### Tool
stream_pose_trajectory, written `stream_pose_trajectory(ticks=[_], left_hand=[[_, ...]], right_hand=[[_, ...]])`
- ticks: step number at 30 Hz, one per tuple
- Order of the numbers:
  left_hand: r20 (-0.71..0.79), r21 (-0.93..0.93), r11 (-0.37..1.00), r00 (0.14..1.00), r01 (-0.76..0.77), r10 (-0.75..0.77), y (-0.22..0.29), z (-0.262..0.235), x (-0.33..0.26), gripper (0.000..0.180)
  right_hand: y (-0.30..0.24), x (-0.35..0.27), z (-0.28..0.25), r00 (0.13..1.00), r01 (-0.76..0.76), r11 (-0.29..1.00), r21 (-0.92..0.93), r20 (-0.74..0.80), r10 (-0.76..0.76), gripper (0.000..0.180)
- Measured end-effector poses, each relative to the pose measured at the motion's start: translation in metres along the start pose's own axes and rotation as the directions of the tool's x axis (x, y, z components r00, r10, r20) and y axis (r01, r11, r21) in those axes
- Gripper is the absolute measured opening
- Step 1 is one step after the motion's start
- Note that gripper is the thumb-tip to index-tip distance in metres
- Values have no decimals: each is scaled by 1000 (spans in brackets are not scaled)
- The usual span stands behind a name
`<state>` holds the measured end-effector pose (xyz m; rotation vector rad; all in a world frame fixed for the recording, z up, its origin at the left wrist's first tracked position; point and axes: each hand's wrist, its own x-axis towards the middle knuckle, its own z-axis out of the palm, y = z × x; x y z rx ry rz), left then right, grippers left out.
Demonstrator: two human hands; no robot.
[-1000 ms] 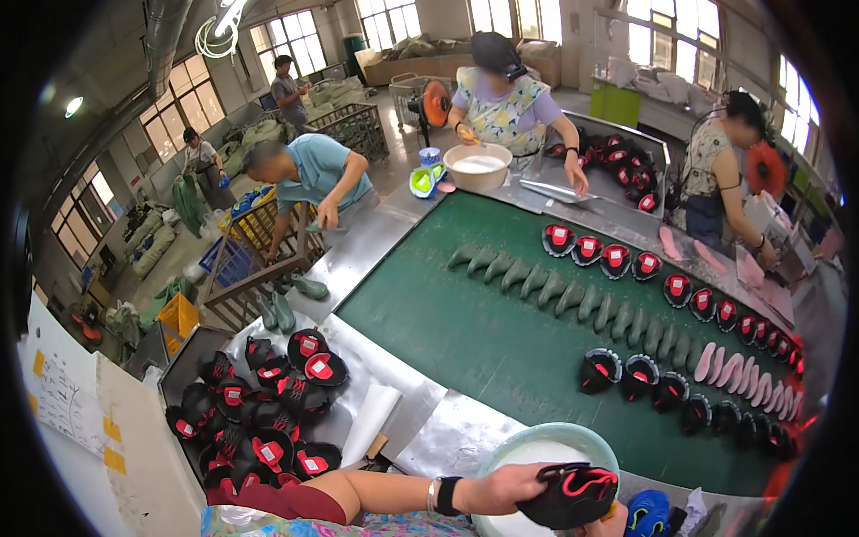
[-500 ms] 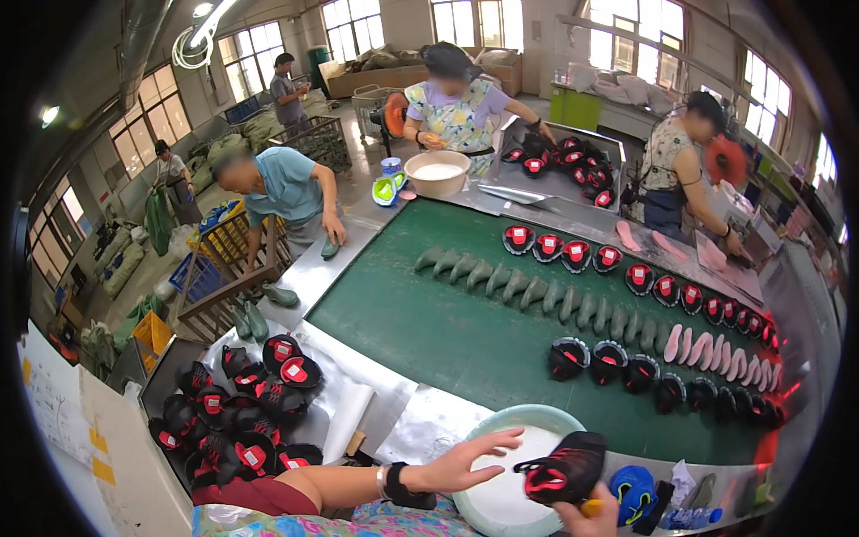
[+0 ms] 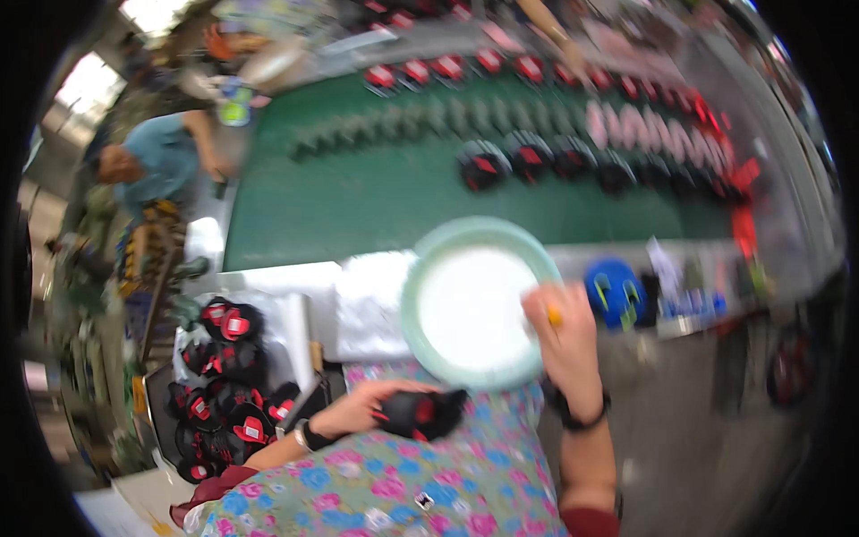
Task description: The person applies a white liquid substance to the interior of black shoe uppers using a yellow-handled brush. They repeatedly dip the brush into a bowl of liquid and coat the inside of each shoe before placing it on a conveyor belt.
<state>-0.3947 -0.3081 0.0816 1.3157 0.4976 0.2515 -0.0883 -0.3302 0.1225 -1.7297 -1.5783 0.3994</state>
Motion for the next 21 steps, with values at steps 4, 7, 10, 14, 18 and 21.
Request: stream_pose_trajectory(ticks=[4, 7, 10, 14, 18, 21], left_hand=[[-2, -116, 978, 984, 175, -177, -12, -14, -23, 35], [-130, 3, 982, 974, 187, -185, -15, -19, -19, 51], [-221, -394, 899, 930, 188, -292, -26, -16, 5, 53], [-333, -550, 834, 903, 50, -273, -44, -20, 36, 48], [-322, -543, 835, 894, 94, -311, -53, -30, 48, 46], [-247, -571, 815, 926, 99, -286, -54, -33, 56, 47]], right_hand=[[42, -20, 24, 906, -407, 901, 150, -58, 419, 22], [60, -32, 53, 933, -345, 926, 151, -58, 356, 19], [73, -37, 84, 960, -278, 957, 77, -21, 281, 17], [73, -35, 91, 941, -335, 942, -15, 47, 335, 18], [44, -29, 56, 957, -281, 932, 231, -10, 291, 19], [18, -19, 41, 976, -213, 890, 404, 44, 214, 19]])
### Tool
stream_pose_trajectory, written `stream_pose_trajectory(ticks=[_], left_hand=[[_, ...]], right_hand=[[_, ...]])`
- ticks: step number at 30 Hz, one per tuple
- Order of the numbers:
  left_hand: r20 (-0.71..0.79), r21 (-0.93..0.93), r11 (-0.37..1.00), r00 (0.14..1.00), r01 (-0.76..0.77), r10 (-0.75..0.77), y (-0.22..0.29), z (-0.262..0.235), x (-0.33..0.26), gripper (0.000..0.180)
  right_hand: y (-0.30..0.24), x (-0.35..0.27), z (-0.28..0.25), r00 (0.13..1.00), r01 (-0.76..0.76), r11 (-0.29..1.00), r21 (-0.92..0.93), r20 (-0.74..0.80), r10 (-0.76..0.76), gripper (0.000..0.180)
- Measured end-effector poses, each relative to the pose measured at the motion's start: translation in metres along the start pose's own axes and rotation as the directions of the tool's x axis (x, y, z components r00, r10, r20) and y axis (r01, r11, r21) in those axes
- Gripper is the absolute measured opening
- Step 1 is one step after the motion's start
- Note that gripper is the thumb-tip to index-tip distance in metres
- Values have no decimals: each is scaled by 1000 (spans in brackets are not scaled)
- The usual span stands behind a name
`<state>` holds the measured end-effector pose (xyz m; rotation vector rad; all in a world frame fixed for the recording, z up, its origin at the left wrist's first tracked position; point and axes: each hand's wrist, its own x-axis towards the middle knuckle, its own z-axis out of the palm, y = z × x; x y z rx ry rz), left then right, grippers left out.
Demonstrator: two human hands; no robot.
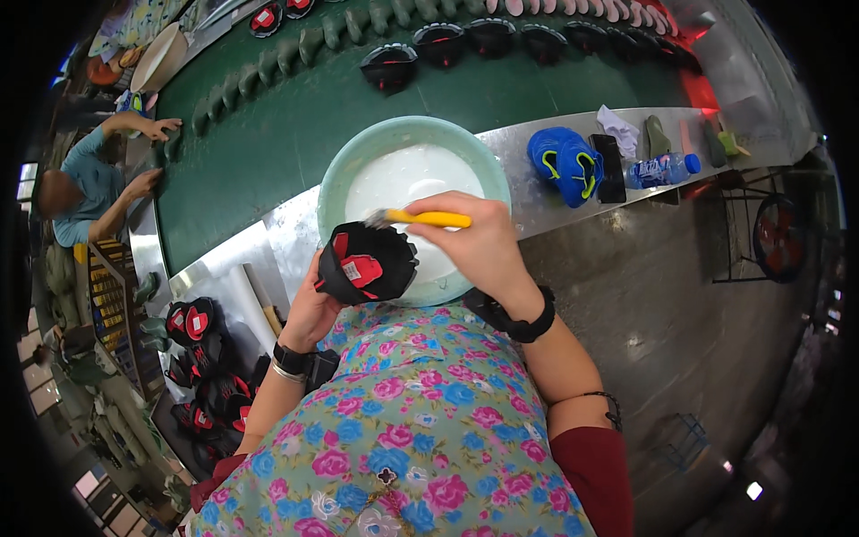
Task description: The person applies a white liquid substance to the interior of black shoe uppers using a yellow-handled brush. They repeatedly dip the brush into a bowl of liquid and coat the inside of each shoe before placing it on a conveyor belt.
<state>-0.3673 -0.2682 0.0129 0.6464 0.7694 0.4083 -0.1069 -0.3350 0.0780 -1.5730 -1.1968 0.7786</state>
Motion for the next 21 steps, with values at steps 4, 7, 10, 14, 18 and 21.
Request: stream_pose_trajectory(ticks=[4, 7, 10, 14, 18, 21], left_hand=[[53, -22, 1000, 998, -17, 18, 1, 8, 9, 46], [-40, 3, 993, 992, -118, 118, 1, 11, 13, 46], [-54, 92, 972, 974, -216, 222, 2, 11, 17, 47], [-8, 272, 872, 905, -408, 426, 3, 11, 27, 46], [5, 377, 797, 862, -472, 508, 6, 17, 32, 48], [-104, 245, 871, 881, -426, 461, 6, 22, 33, 43]], right_hand=[[-6, 7, 7, 999, 43, 998, 42, 18, -44, 18], [5, 8, 7, 992, -62, 996, -64, -111, 55, 15], [9, 3, 5, 970, -243, 950, -195, -62, 236, 18], [-6, -5, 3, 945, -326, 943, -61, -29, 325, 25], [-18, -14, -1, 977, -213, 958, 192, 10, 215, 25], [-7, -4, -2, 971, -237, 972, -9, 14, 237, 24]])
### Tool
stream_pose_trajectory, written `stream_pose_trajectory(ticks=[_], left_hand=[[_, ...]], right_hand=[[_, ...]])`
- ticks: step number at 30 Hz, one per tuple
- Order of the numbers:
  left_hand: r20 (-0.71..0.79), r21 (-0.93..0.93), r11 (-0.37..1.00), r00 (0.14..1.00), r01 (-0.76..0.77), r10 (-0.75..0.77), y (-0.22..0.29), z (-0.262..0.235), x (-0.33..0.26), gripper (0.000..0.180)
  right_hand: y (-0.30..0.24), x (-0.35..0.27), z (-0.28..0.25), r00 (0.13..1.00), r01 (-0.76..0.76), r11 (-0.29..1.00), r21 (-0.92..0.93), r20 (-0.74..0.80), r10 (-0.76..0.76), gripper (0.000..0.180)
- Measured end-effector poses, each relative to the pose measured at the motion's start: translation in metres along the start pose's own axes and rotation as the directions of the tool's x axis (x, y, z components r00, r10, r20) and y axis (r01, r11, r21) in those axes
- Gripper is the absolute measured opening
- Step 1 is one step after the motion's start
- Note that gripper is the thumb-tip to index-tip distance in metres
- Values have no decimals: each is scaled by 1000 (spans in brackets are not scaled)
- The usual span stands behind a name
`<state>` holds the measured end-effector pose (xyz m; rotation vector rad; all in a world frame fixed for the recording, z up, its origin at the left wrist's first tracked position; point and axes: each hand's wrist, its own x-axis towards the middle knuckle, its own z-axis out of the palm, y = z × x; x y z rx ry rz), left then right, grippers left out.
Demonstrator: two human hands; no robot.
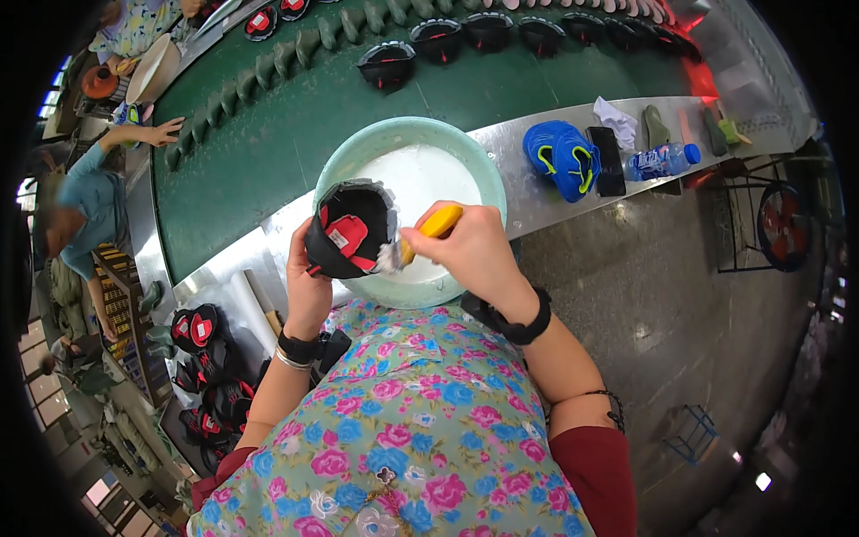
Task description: The person applies a white liquid substance to the interior of black shoe uppers using a yellow-handled brush. They repeatedly dip the brush into a bowl of liquid and coat the inside of each shoe before placing it on a conveyor belt.
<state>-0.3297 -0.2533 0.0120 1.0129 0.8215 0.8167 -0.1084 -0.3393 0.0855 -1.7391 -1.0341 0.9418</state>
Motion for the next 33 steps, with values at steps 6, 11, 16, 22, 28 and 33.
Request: stream_pose_trajectory(ticks=[6, 11, 16, 22, 28, 33], left_hand=[[96, -432, 766, 869, 475, -485, 9, -21, 7, 29], [607, -465, 297, 544, 834, -579, 3, -29, 11, 37], [640, -386, 183, 405, 904, -653, 1, -12, 13, 34], [165, -328, 637, 706, 698, -689, 33, -33, 58, 23], [-60, -130, 973, 978, 189, -197, 27, -89, 213, 40], [-174, -156, 980, 973, 125, -152, -39, -81, 332, 51]], right_hand=[[-9, 17, -13, 977, 158, 984, -80, -130, -167, 17], [-41, 16, -6, 880, 424, 882, 208, 136, -455, 13], [-25, 40, 1, 893, 422, 897, 135, 112, -437, 12], [-2, 27, -27, 995, 43, 997, 62, -96, -37, 12], [20, 28, -45, 963, -102, 953, 284, -213, 166, 9], [33, 32, -48, 934, -197, 917, 346, -219, 283, 9]])
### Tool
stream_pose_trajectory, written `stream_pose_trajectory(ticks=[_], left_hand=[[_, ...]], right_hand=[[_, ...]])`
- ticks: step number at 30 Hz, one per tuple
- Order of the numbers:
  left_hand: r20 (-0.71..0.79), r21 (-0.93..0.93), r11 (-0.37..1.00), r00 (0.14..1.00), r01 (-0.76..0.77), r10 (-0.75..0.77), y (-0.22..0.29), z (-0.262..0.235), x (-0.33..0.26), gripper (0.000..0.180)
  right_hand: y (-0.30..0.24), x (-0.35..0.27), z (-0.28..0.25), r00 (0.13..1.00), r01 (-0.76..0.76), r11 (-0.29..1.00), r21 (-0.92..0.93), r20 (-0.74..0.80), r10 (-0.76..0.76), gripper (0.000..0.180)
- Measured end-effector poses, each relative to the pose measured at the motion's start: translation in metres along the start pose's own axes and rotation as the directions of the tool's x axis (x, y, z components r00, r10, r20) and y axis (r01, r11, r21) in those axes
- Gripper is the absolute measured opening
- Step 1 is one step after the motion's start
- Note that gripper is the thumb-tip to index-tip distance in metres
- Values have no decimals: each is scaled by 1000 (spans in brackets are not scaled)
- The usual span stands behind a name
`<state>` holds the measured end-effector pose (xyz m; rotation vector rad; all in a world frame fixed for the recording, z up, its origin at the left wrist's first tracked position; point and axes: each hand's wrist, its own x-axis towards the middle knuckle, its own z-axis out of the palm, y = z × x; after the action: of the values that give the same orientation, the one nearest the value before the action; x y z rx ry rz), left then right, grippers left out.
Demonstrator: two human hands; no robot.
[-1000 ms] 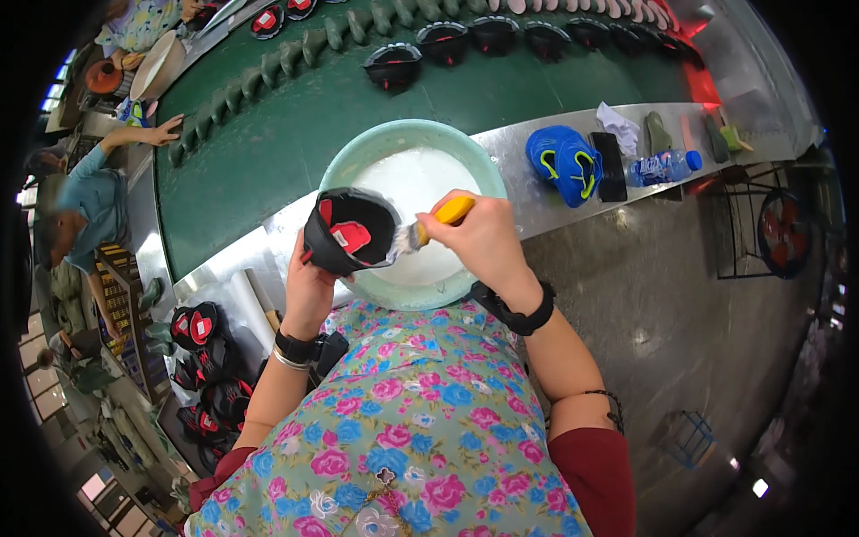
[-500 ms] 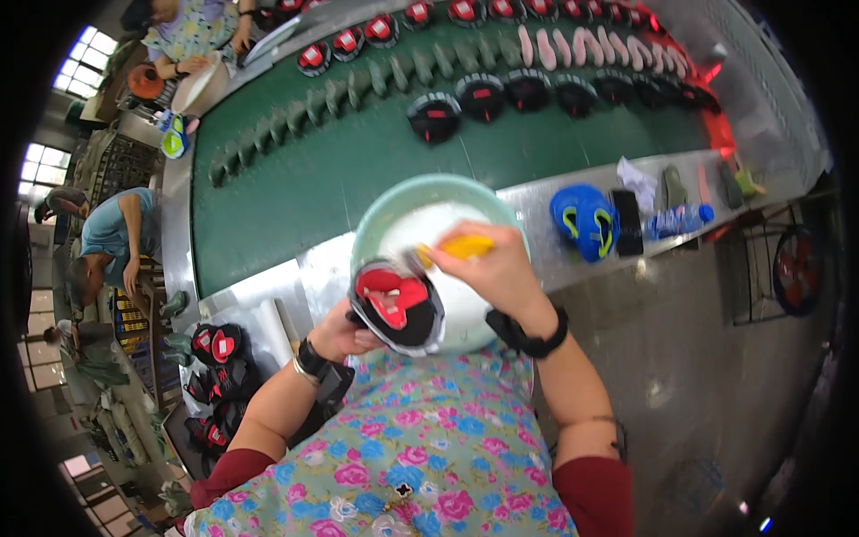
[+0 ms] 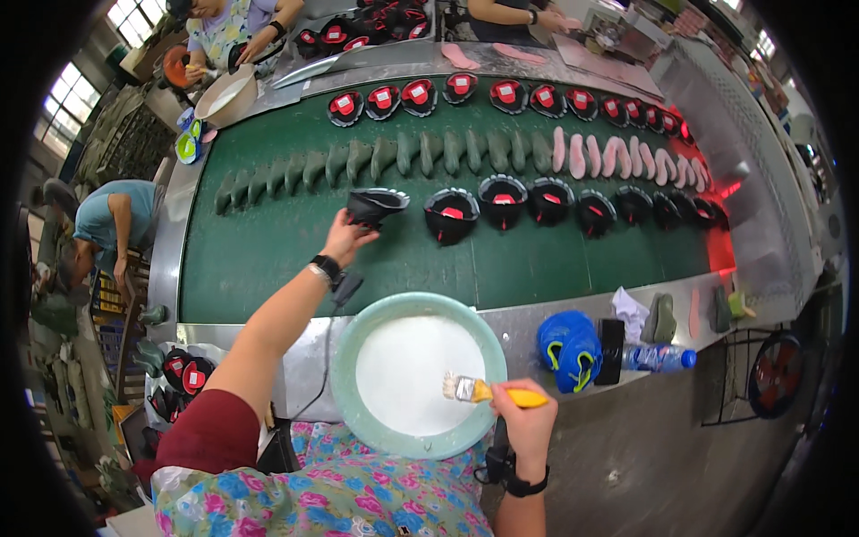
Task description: The person applies a white liquid substance to the interior of black shoe uppers using a yellow-handled brush. They repeatedly dip the brush into a bowl of liquid and coat the inside of each shoe before placing it on a conveyor belt.
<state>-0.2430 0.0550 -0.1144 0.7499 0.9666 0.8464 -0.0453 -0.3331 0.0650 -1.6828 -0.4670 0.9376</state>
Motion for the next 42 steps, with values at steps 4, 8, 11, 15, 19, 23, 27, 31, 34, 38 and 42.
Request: stream_pose_trajectory(ticks=[4, 8, 11, 15, 19, 23, 27, 31, 34, 38, 42], left_hand=[[419, 292, 956, 902, -23, -107, -27, 7, 21, 60], [285, 189, 978, 949, 85, -138, -4, -25, -55, 53], [309, 158, 985, 944, 70, -117, 34, -94, -136, 48], [-44, 975, 218, 928, -41, 371, 70, -246, -255, 51], [-567, 712, 81, 504, 697, 652, 74, -375, -322, 55], [-871, 383, 326, 220, 864, 440, 47, -426, -324, 43], [-822, 409, 113, 312, 905, 476, 41, -439, -311, 42], [-883, 462, 307, 400, 832, 246, 50, -449, -320, 50], [-884, 463, 264, 463, 846, 65, 50, -445, -331, 52], [-844, 504, 583, 506, 638, 176, 55, -408, -328, 50], [-599, 205, 959, 800, 194, -33, 67, -325, -299, 62]], right_hand=[[-3, 6, 2, 1000, 8, 1000, -25, -12, -8, 7], [-7, 9, 12, 985, 128, 990, -64, -107, -135, 9], [-23, 6, 18, 991, 103, 976, -191, -61, -117, 20], [-26, 5, 36, 920, 392, 866, -309, 118, -374, 30], [-17, 0, 58, 952, 296, 943, -151, 128, -278, 30], [-11, -10, 69, 944, 315, 922, -223, 175, -280, 32], [-7, -19, 69, 910, 408, 877, -254, 194, -367, 34], [-2, -23, 69, 931, 360, 887, -289, 174, -321, 32], [-1, -24, 67, 952, 292, 905, -310, 183, -244, 31], [-5, -27, 78, 882, 464, 825, -323, 261, -393, 28], [-11, -36, 106, 794, 598, 722, -347, 377, -477, 25]])
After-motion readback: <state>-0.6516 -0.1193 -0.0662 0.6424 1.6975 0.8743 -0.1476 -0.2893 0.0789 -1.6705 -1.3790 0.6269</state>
